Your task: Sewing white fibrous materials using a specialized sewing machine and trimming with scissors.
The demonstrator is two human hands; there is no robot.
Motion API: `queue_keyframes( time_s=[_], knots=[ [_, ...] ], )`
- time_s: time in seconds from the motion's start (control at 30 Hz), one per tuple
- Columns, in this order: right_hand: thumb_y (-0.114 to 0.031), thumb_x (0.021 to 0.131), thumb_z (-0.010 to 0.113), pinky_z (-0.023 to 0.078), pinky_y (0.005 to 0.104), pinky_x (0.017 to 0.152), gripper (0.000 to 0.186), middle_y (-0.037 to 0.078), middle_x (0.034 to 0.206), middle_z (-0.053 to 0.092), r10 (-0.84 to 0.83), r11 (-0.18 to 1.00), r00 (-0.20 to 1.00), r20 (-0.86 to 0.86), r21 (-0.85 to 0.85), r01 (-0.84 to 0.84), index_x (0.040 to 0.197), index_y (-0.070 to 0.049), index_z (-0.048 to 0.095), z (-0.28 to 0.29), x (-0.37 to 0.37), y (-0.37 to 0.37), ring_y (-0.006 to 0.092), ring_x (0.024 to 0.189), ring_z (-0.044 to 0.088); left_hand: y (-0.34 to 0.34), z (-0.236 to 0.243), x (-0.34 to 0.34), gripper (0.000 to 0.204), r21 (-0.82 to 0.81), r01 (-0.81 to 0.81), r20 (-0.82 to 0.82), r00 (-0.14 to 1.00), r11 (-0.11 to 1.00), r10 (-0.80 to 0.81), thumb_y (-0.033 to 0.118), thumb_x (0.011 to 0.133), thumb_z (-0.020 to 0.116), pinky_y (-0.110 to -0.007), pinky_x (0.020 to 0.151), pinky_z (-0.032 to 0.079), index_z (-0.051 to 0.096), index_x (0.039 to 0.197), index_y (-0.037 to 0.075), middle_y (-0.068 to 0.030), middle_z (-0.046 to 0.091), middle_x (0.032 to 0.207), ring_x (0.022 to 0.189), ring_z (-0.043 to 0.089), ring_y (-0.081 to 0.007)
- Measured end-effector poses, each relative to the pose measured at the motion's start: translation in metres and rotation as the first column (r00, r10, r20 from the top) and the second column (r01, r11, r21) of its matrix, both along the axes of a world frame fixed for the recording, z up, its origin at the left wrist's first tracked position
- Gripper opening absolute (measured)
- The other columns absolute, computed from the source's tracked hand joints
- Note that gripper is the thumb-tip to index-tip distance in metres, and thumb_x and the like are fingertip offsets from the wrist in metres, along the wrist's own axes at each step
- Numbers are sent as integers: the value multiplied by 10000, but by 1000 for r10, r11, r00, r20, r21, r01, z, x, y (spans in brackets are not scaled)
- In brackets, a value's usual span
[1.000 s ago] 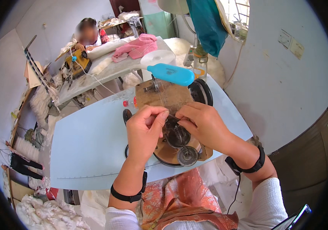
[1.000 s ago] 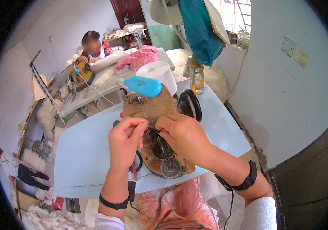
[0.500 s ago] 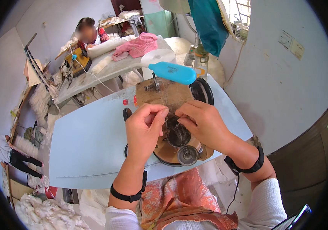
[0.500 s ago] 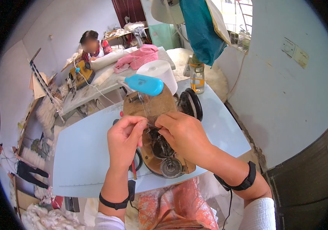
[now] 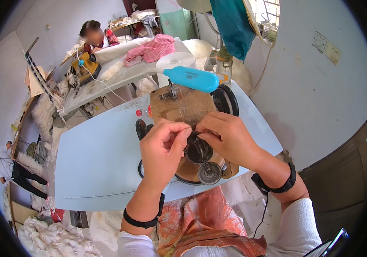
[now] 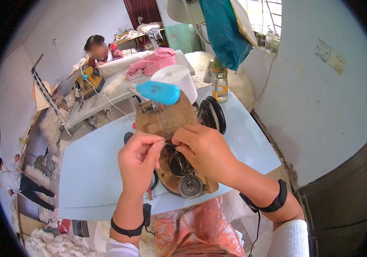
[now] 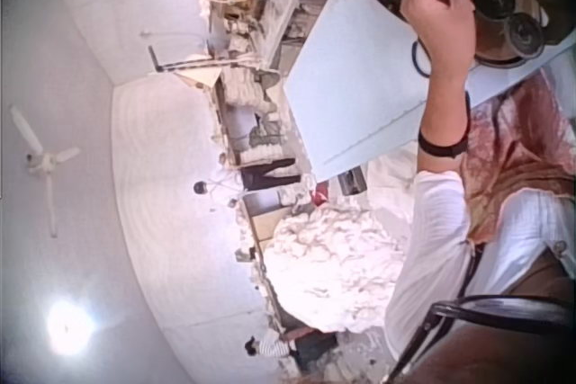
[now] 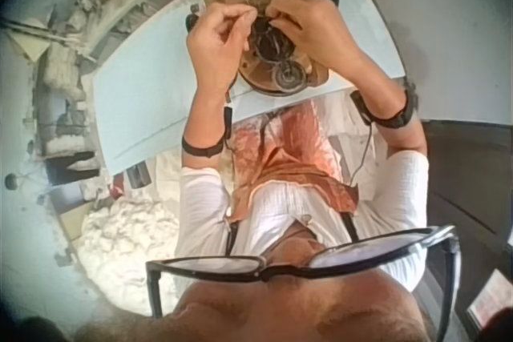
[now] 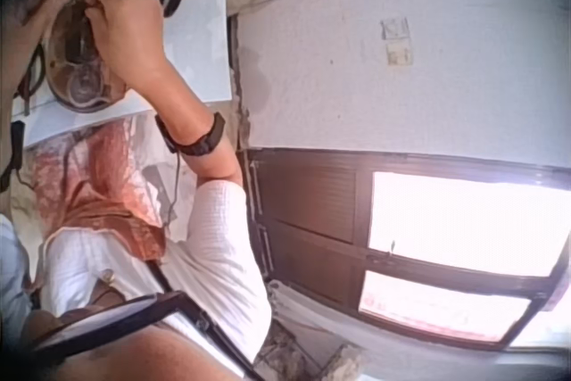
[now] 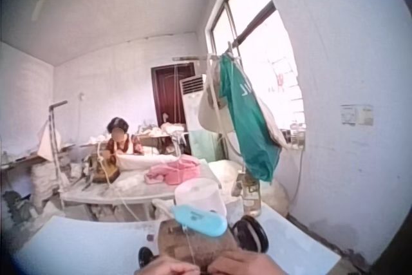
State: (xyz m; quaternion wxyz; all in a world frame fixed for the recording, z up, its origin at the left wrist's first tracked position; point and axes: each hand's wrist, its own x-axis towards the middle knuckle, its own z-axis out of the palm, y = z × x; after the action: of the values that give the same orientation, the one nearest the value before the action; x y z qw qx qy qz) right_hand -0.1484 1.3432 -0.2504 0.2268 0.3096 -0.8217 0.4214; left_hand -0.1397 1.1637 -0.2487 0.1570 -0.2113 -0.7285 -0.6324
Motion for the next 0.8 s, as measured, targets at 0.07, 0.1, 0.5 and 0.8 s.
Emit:
queue_keyframes(
  time_s=[0.07,0.1,0.5,0.8],
  knots=[
    [-27,781,647,495,423,669,104,124,822,608,29,999,999,-19,35,-29,868,-30,589,1,-1,3,339,793,607,-1,-4,3,36,-22,6,-43,999,1000,-7,-24,893,621,-179,483,391,630,924,-39,-36,573,866,571,515,-43],
    [-27,781,647,495,423,669,104,124,822,608,31,999,999,-19,34,-30,868,-30,589,1,-1,3,339,793,607,-2,-6,3,41,-45,5,-88,996,999,-9,-34,888,621,-181,483,396,629,927,-44,-39,562,893,578,521,-45],
    [-19,768,658,503,393,651,120,142,808,634,-15,1000,993,121,3,14,876,-6,609,8,1,-2,323,735,633,-5,10,-18,142,-25,-42,260,965,999,47,105,905,648,-179,407,323,640,956,-27,-23,612,704,488,489,-47],
    [-32,782,654,499,402,635,97,139,802,628,3,1000,998,57,4,-3,865,-16,606,4,-1,-2,331,740,629,-9,3,-4,74,7,-14,184,983,1000,12,77,906,636,-178,408,327,637,912,3,3,598,693,516,508,-39]
  ],
)
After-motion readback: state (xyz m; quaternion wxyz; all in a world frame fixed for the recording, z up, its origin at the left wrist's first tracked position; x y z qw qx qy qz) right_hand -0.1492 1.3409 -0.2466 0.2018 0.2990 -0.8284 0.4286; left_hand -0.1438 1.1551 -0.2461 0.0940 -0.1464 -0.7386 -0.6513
